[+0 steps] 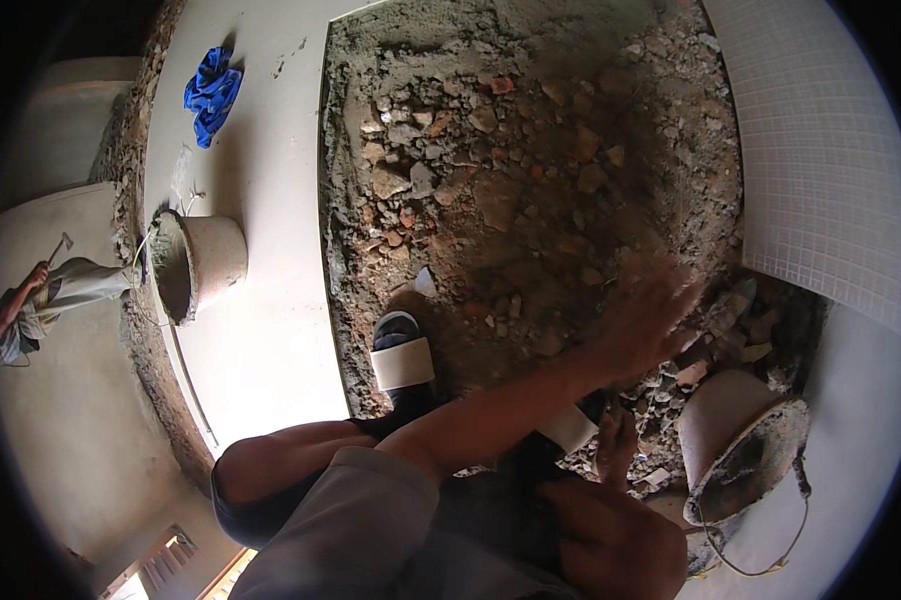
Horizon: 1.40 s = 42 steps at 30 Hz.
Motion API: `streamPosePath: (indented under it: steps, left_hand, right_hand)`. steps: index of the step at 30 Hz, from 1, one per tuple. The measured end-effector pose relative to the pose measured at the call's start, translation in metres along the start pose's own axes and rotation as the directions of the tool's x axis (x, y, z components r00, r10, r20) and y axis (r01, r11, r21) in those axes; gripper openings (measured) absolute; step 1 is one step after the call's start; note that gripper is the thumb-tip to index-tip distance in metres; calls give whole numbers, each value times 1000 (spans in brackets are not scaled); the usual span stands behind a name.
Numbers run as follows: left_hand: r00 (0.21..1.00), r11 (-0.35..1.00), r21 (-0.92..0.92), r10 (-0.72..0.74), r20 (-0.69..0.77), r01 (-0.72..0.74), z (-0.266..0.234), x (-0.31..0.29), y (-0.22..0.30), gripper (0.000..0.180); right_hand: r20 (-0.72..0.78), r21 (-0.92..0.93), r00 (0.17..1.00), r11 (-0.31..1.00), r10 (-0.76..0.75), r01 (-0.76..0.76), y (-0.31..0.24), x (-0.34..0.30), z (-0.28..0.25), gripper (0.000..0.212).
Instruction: The person clears debris from a floor section, pours cement from a bucket, and spreads it evenly with a trowel. The person kneels throughout the process and uses a trowel to smooth the surface.
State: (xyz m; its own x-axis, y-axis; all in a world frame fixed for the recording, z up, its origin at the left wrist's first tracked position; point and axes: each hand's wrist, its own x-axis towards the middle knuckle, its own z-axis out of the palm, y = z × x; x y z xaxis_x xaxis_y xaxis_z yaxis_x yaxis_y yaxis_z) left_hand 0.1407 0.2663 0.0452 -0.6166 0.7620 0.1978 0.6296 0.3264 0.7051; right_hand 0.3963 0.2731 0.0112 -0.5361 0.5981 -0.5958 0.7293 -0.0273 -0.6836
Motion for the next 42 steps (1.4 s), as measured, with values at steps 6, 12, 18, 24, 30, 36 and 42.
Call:
streamPosePath:
  steps: [6,12,18,24,30,36,42]
  left_hand:
    - [816,657,493,-526,-241,569,-73,-68,-167,85]
    - [835,640,552,-499,-231,535,-72,-83,-187,85]
    - [868,647,590,-443,-225,483,-87,-75,-188,80]
    - [904,683,599,-374,-206,418,-98,-64,-183,76]
    - [934,796,489,-303,-189,357,-124,-61,-190,59]
    - [868,833,349,-275,-414,430,-97,-34,-198,43]
    - [974,744,632,-206,-93,218,-118,3,-211,54]
  right_hand:
    - [6,-63,1000,998,-31,31,-6,0,2,41]
    - [33,-15,999,1000,-6,6,-8,-1,6,41]
    - [29,-103,998,993,-56,59,-3,3,8,38]
    - [24,-43,998,998,52,-51,-6,0,4,39]
    - [29,-56,1000,998,3,-1,-5,1,5,41]
    - [47,-112,998,993,-36,41,-6,6,4,45]
    - [66,-225,996,974,56,-40,-19,3,-4,46]
